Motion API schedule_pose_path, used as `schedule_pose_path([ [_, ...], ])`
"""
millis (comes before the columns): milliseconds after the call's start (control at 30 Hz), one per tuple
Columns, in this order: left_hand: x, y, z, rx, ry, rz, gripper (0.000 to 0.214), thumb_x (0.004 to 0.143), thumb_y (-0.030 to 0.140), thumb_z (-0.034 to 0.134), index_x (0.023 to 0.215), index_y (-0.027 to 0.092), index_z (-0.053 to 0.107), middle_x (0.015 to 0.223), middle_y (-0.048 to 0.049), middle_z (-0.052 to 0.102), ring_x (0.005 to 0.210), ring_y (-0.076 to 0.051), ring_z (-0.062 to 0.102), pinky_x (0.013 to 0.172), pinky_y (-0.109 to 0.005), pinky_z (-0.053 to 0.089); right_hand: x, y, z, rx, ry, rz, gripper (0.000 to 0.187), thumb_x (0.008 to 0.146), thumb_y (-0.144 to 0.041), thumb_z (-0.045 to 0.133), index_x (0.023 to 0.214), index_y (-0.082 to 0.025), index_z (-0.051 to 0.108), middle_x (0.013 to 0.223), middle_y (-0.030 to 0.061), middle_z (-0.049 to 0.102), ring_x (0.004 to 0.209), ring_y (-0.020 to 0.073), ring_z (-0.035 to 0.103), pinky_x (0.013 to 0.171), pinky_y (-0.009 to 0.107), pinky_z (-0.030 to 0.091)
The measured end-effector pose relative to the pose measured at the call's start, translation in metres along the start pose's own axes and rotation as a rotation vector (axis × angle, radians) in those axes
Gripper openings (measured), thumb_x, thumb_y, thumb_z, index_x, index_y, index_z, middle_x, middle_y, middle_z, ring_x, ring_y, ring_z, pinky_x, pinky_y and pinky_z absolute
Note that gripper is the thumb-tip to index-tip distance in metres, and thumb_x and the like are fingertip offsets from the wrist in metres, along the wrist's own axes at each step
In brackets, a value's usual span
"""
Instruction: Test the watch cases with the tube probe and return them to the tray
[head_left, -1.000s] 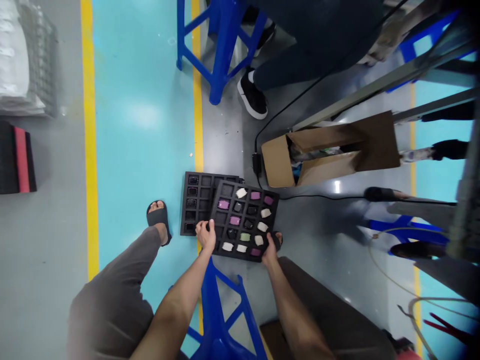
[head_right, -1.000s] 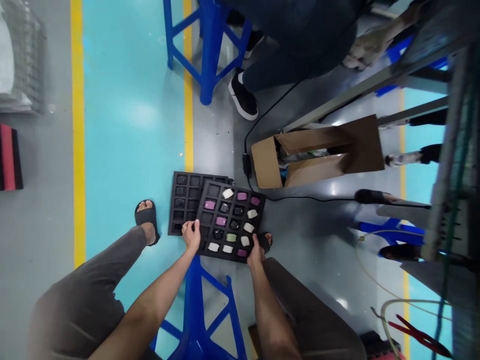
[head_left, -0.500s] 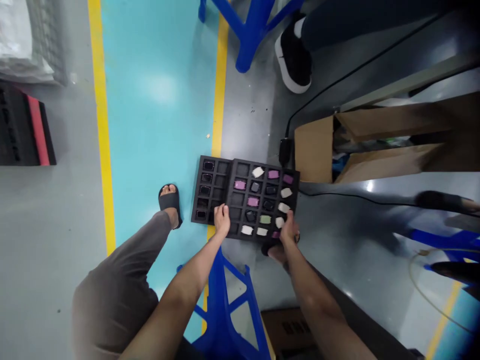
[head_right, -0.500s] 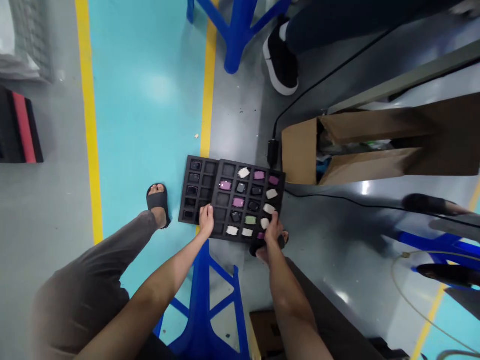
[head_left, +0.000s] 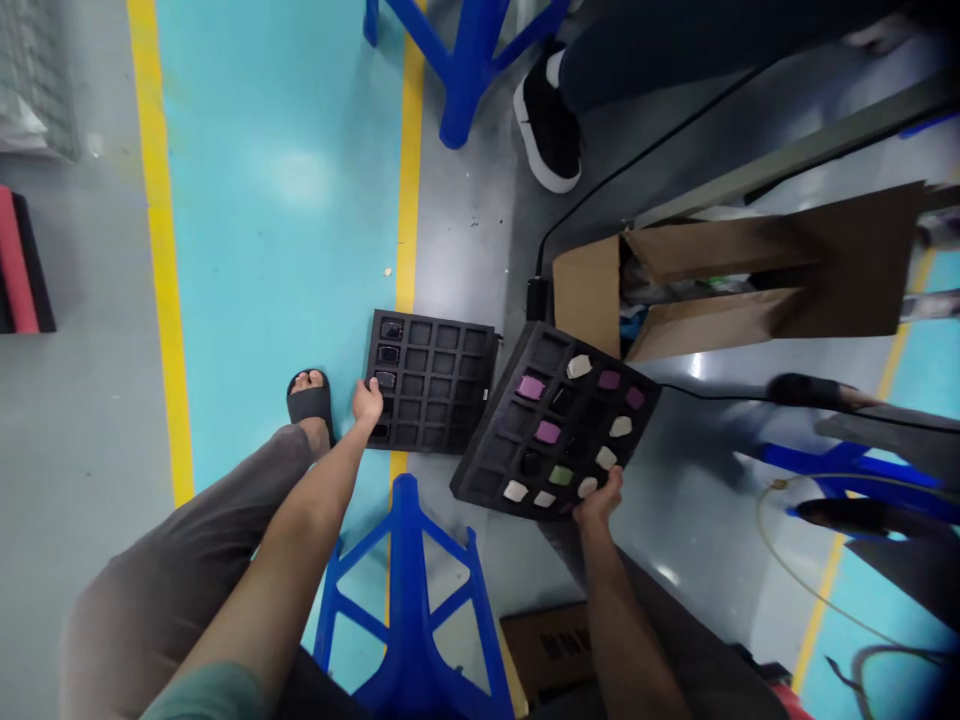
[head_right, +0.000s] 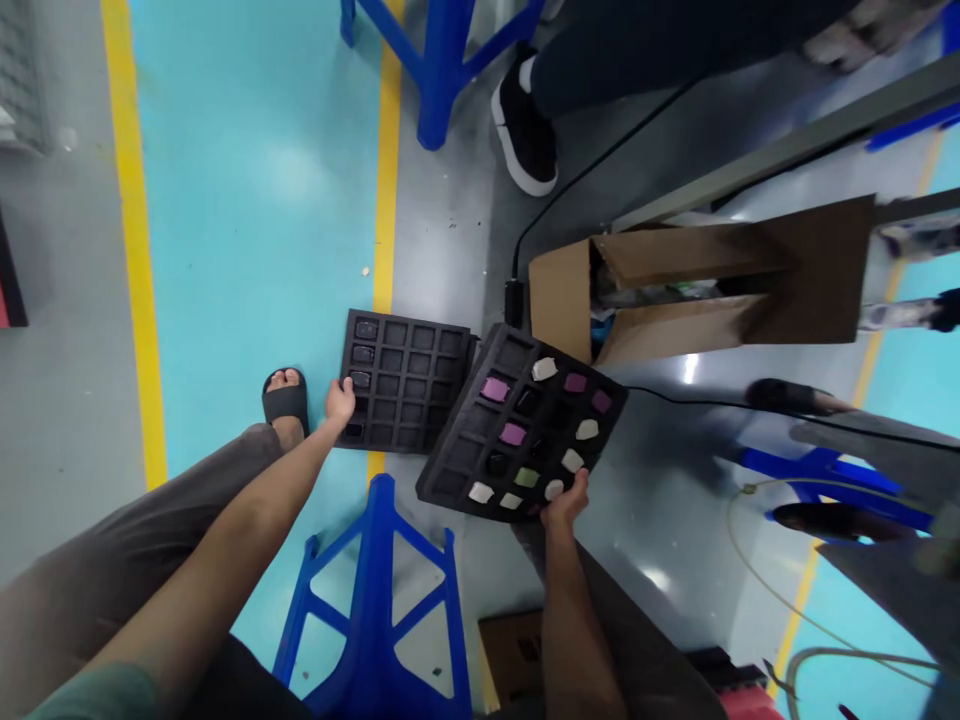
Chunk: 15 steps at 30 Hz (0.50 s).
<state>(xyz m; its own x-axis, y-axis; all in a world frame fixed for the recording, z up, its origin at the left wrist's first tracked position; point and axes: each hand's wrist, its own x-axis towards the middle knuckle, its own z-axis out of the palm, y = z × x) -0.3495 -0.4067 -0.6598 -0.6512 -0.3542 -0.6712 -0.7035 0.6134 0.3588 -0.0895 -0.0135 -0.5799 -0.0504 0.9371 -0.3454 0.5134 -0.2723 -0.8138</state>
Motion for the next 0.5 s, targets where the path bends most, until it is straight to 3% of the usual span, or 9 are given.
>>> schedule_pose_path([
  [133, -0.018, 0.005, 0.000, -0.010, 0.084, -0.027, 0.038, 0.102, 0.041, 0.067, 0.131, 0.017, 0.066, 0.132, -0.0118, 0.068, 0.114, -0.026, 0.069, 0.098, -0.049, 0.060, -0.007, 0.006, -0.007, 0.033, 0.064, 0.023, 0.043, 0.104, -0.053, 0.060, 0.123, -0.016, 0.068, 0.121, 0.0094, 0.072, 0.105, 0.0220, 0.072, 0.095, 0.045, 0.061],
  [233, -0.022, 0.014, -0.027, -0.036, 0.179, -0.008, 0.035, 0.102, 0.041, 0.066, 0.127, 0.017, 0.068, 0.128, -0.0111, 0.070, 0.112, -0.025, 0.070, 0.098, -0.049, 0.059, -0.015, 0.006, -0.011, 0.047, 0.075, 0.028, 0.043, 0.104, -0.053, 0.061, 0.123, -0.016, 0.068, 0.121, 0.0095, 0.072, 0.105, 0.0220, 0.072, 0.095, 0.044, 0.061],
  [333, -0.018, 0.026, -0.081, -0.070, 0.302, 0.045, 0.029, 0.105, 0.040, 0.062, 0.119, 0.015, 0.068, 0.121, -0.0101, 0.072, 0.110, -0.024, 0.070, 0.101, -0.049, 0.057, -0.022, 0.004, -0.014, 0.063, 0.069, 0.032, 0.045, 0.104, -0.055, 0.060, 0.124, -0.016, 0.068, 0.122, 0.0098, 0.072, 0.104, 0.0219, 0.072, 0.094, 0.044, 0.061],
  [500, -0.005, 0.041, -0.211, -0.135, 0.523, 0.154, 0.027, 0.110, 0.031, 0.042, 0.090, 0.019, 0.055, 0.104, -0.0118, 0.073, 0.114, -0.027, 0.068, 0.107, -0.046, 0.050, -0.029, -0.001, -0.012, 0.103, 0.006, 0.055, 0.046, 0.104, -0.055, 0.059, 0.127, -0.016, 0.066, 0.125, 0.0103, 0.071, 0.106, 0.0224, 0.072, 0.094, 0.044, 0.061],
])
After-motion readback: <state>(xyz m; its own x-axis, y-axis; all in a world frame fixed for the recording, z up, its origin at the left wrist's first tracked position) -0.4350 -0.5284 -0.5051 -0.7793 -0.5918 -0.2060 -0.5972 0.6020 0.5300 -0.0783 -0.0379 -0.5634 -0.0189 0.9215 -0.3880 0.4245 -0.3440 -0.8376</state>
